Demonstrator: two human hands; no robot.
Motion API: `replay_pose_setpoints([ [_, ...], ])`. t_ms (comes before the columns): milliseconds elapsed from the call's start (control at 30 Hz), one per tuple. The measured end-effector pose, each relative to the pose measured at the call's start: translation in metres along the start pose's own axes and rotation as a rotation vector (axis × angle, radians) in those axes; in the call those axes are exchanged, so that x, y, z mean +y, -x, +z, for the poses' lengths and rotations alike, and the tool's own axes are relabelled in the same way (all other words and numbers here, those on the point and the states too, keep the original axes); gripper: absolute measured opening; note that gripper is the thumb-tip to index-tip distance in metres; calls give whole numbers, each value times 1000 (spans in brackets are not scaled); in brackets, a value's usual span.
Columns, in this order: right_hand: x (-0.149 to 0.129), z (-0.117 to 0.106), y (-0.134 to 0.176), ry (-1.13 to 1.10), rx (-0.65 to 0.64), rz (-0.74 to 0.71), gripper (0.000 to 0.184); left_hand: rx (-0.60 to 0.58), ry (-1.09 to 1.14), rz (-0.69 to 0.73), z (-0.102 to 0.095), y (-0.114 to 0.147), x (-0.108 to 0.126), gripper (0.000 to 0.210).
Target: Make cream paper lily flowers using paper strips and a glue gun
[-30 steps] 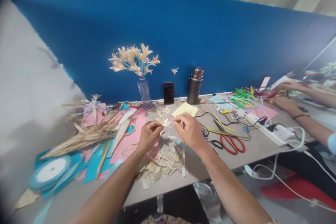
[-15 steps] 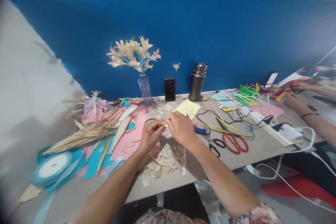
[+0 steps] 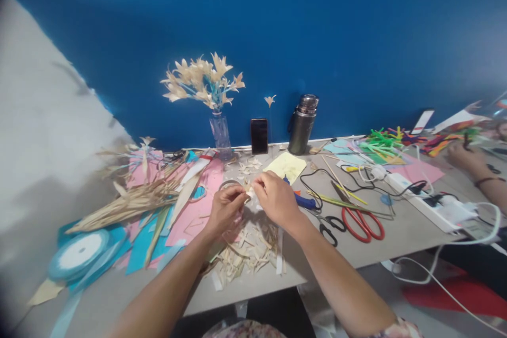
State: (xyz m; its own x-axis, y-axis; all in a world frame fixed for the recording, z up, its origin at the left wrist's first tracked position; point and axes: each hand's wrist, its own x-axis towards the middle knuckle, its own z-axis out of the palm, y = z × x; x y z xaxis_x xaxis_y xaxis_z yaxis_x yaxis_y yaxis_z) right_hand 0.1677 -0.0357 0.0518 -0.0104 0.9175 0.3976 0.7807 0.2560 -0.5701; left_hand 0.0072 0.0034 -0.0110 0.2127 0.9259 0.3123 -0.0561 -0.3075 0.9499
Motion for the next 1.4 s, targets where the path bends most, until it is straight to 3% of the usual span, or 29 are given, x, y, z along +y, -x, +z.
replay_pose_setpoints([
  [267, 20, 2, 1, -254, 146, 9, 17, 30, 113, -180, 0, -1, 13, 17],
  [400, 28, 14, 3, -366, 17, 63, 17, 35, 108, -204, 0, 0, 14, 16],
  [533, 26, 14, 5, -370, -92, 17, 17, 48, 95, -184, 2, 2, 15, 16],
  [633, 23, 13, 6, -396, -98, 46, 11, 49, 84, -194, 3, 2, 17, 17],
  [733, 24, 19, 8, -439, -104, 125, 22, 36, 91, -241, 4, 2, 19, 18],
  [967, 33, 39, 14, -675, -167, 199, 19, 11, 291, -402, 6, 3, 19, 25],
  [1167, 36, 41, 15, -678, -74, 202, 13, 11, 243, -407, 7, 4, 19, 22],
  [1400, 32, 39, 13, -791, -114, 243, 18, -39, 259, -397, 5, 3, 23, 31],
])
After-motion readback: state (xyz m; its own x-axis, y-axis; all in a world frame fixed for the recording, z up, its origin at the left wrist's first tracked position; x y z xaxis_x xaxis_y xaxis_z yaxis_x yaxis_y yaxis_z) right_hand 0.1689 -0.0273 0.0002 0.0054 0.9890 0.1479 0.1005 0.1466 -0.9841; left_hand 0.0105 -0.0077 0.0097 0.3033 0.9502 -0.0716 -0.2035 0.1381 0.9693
